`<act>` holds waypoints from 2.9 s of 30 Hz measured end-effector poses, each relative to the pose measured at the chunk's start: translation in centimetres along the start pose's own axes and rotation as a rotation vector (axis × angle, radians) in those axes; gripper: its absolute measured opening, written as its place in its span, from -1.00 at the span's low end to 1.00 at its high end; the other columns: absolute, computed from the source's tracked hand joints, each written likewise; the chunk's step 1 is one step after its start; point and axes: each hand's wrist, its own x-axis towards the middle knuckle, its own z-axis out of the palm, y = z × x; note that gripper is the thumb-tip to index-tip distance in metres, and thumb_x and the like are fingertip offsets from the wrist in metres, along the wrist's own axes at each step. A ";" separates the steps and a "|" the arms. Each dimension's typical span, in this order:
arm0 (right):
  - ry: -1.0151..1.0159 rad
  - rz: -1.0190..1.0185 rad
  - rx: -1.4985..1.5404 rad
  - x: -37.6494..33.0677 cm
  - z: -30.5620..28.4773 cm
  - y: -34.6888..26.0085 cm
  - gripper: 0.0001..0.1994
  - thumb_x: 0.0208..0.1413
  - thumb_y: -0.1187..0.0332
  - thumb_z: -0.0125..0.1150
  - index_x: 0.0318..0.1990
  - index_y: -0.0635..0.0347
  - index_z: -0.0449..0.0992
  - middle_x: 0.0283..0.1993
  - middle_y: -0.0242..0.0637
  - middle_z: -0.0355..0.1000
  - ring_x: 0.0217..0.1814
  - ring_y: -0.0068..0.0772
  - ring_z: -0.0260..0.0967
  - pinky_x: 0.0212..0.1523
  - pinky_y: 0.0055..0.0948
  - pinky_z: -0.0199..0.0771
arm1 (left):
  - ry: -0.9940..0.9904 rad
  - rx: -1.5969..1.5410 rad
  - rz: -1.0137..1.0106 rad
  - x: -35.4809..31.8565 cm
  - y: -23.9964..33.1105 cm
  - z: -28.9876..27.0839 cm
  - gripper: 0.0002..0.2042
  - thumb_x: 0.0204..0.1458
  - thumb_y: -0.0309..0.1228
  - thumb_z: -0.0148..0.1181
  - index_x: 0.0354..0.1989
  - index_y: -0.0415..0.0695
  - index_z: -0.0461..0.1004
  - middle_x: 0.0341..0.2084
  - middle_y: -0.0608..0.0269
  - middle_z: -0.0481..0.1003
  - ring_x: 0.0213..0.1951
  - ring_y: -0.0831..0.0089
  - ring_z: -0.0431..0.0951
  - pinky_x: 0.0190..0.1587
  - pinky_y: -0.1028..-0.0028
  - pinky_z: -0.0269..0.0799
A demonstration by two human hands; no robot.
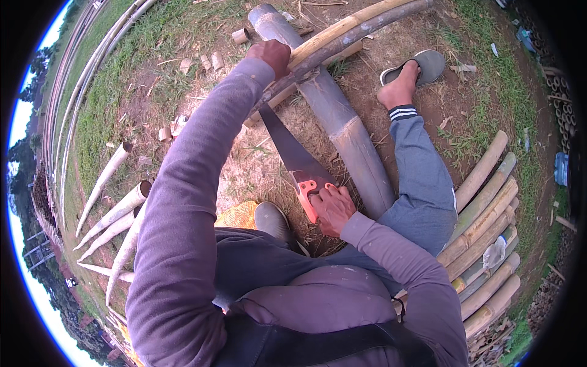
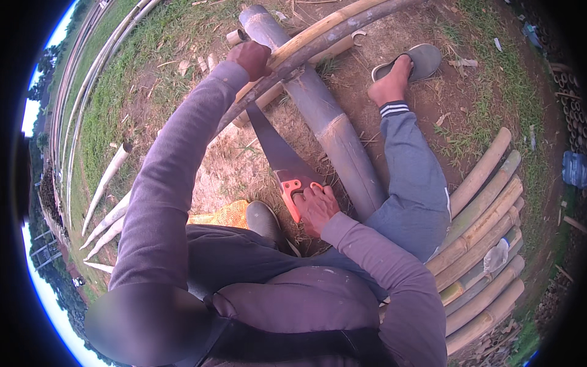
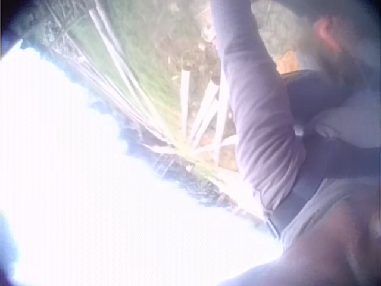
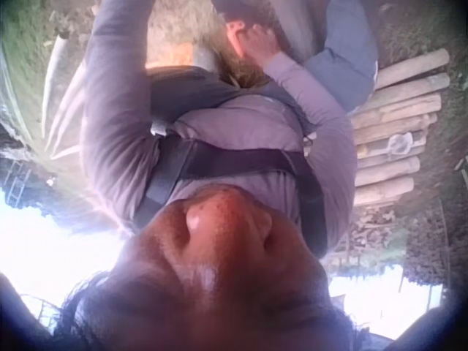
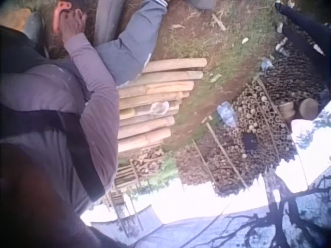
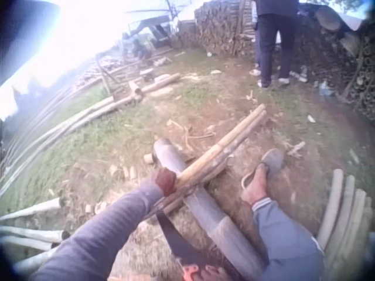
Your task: The person sits on the ground and uses a hand saw to cut bamboo poles. They position the bamboo between their legs, saw through it, and then wrap a cloth around their right hand before continuing to saw another piece.
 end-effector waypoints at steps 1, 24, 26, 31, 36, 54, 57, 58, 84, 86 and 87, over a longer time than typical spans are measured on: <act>0.000 0.015 0.048 -1.4 -1.1 -0.2 -0.71 0.06 0.31 0.40 -0.07 0.10 0.55 -0.09 -0.12 0.52 0.20 0.03 0.46 0.14 0.01 0.35 | 0.001 0.025 0.033 0.4 -0.1 -0.1 -0.54 0.10 -0.01 0.50 0.04 -0.03 0.64 -0.12 0.04 0.70 -0.01 0.01 0.72 0.03 0.08 0.65; 0.406 0.031 0.647 -0.3 -2.5 -3.9 -0.74 0.11 0.29 0.39 -0.11 0.18 0.54 -0.21 -0.05 0.52 -0.03 0.12 0.50 -0.05 0.01 0.45 | -0.281 -0.263 -0.103 -0.4 0.7 -1.8 -0.41 0.35 -0.17 0.29 0.44 -0.07 0.22 -0.15 -0.14 0.69 -0.30 0.07 0.78 -0.23 0.16 0.73; 0.434 0.022 0.658 0.4 -2.3 -4.4 -0.74 0.12 0.28 0.39 -0.11 0.18 0.54 -0.22 -0.04 0.52 -0.05 0.13 0.51 -0.07 0.01 0.46 | -0.277 -0.257 -0.093 -0.2 0.1 -1.3 -0.42 0.35 -0.20 0.28 0.44 -0.07 0.21 -0.20 -0.15 0.69 -0.40 0.12 0.77 -0.32 0.18 0.72; 0.483 0.025 0.678 0.2 -2.2 -4.9 -0.74 0.13 0.28 0.39 -0.12 0.20 0.53 -0.25 -0.03 0.52 -0.10 0.15 0.52 -0.11 0.01 0.49 | -0.284 -0.269 -0.063 0.2 0.0 -0.9 -0.42 0.35 -0.15 0.25 0.42 -0.08 0.18 -0.26 -0.15 0.69 -0.45 0.10 0.76 -0.11 0.11 0.68; 0.551 0.013 0.712 -0.1 -3.2 -5.7 -0.74 0.14 0.28 0.39 -0.13 0.22 0.53 -0.27 -0.01 0.53 -0.15 0.17 0.53 -0.16 0.01 0.51 | -0.241 -0.229 -0.022 0.4 -0.3 -0.4 -0.42 0.34 -0.13 0.25 0.40 -0.10 0.20 -0.25 -0.14 0.68 -0.46 0.07 0.75 -0.05 0.09 0.66; 0.588 0.037 0.690 6.3 -4.1 -3.1 -0.73 0.19 0.26 0.39 -0.17 0.27 0.52 -0.36 0.05 0.53 -0.33 0.25 0.56 -0.31 0.01 0.59 | -0.079 -0.144 -0.063 0.9 0.3 1.2 -0.57 0.27 -0.32 0.23 0.29 -0.09 0.42 0.01 -0.17 0.63 0.11 -0.11 0.67 0.14 0.05 0.60; 0.582 0.033 0.678 6.0 -3.6 -3.3 -0.73 0.20 0.26 0.39 -0.17 0.28 0.52 -0.38 0.06 0.53 -0.36 0.26 0.57 -0.33 0.01 0.61 | -0.060 -0.195 -0.066 0.4 0.1 1.3 -0.60 0.29 -0.31 0.20 0.28 -0.09 0.44 0.00 -0.16 0.64 0.11 -0.10 0.67 0.14 0.05 0.61; 0.581 0.019 0.665 4.1 -4.2 -3.7 -0.74 0.19 0.27 0.39 -0.17 0.29 0.52 -0.38 0.06 0.53 -0.36 0.26 0.57 -0.34 0.01 0.60 | -0.053 -0.207 -0.095 0.1 0.2 1.5 -0.61 0.29 -0.30 0.20 0.26 -0.09 0.46 0.00 -0.15 0.64 0.11 -0.10 0.67 0.14 0.04 0.61; 0.133 -0.011 0.797 7.2 3.2 -0.1 -0.32 0.29 -0.09 0.29 0.42 0.12 0.37 0.40 -0.01 0.42 0.43 0.10 0.36 0.54 -0.09 0.24 | 0.208 -1.007 0.611 -3.0 27.5 -4.7 -0.35 0.23 -0.11 0.28 0.35 -0.32 0.30 0.09 -0.42 0.54 0.13 -0.31 0.58 0.23 -0.04 0.49; 0.303 -0.165 0.777 7.5 6.9 0.9 -0.27 0.35 -0.13 0.24 0.51 0.12 0.31 0.55 -0.05 0.29 0.60 0.03 0.19 0.64 -0.10 0.04 | 0.257 -0.941 0.686 -4.9 29.3 -5.9 -0.32 0.28 -0.02 0.24 0.37 -0.33 0.31 0.18 -0.42 0.48 0.22 -0.30 0.52 0.27 -0.06 0.44; 0.298 -0.157 0.609 7.1 5.6 1.0 -0.27 0.37 -0.12 0.22 0.52 0.12 0.29 0.59 -0.06 0.24 0.64 0.00 0.12 0.67 -0.10 -0.04 | 0.288 -0.933 0.757 -6.3 28.4 -6.5 -0.33 0.30 -0.01 0.22 0.37 -0.31 0.31 0.15 -0.39 0.50 0.20 -0.29 0.53 0.26 -0.06 0.45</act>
